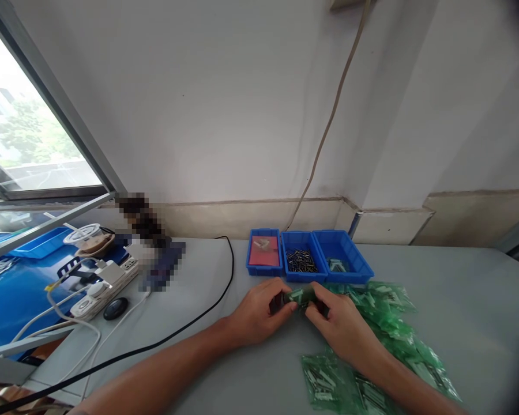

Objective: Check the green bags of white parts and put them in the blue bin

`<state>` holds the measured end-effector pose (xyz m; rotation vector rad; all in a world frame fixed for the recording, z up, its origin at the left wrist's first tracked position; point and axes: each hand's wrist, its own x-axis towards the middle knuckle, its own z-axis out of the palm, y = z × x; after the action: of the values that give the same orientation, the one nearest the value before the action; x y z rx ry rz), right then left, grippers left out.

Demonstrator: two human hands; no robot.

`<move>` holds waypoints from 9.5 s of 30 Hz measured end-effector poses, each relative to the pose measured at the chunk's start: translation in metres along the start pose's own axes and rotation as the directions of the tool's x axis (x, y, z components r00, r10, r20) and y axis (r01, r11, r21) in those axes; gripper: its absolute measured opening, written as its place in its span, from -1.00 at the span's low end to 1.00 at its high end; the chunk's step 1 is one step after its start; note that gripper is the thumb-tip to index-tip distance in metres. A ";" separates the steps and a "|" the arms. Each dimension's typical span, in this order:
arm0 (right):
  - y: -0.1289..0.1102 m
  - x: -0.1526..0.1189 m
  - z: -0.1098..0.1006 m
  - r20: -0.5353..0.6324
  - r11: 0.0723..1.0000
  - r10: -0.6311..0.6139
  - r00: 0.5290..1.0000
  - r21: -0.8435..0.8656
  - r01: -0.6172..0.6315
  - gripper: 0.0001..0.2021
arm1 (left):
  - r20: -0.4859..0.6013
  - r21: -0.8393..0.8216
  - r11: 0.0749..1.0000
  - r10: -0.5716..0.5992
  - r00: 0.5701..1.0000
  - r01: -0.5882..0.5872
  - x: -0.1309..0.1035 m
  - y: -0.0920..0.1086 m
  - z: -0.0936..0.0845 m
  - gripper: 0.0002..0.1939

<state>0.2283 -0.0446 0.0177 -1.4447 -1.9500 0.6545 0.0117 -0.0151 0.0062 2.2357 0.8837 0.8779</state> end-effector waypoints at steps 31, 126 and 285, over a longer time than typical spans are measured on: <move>0.000 -0.001 0.002 0.050 0.998 -0.021 0.999 0.064 0.018 -0.85 | -0.023 0.007 0.998 -0.067 0.997 0.067 0.000 -0.002 0.000 -0.79; 0.001 -0.002 0.005 -0.011 0.980 0.026 1.000 0.198 -0.023 -0.85 | -0.005 -0.112 0.984 -0.138 0.990 0.137 0.002 -0.007 0.001 -0.70; 0.004 -0.003 0.005 -0.159 0.970 -0.082 0.984 0.214 0.116 -0.78 | -0.170 -0.116 0.993 -0.035 0.985 0.015 0.001 -0.006 -0.002 -0.68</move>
<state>0.2278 -0.0462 0.0111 -1.2146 -1.7595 0.6758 0.0086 -0.0105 0.0034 2.0700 0.9130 1.0942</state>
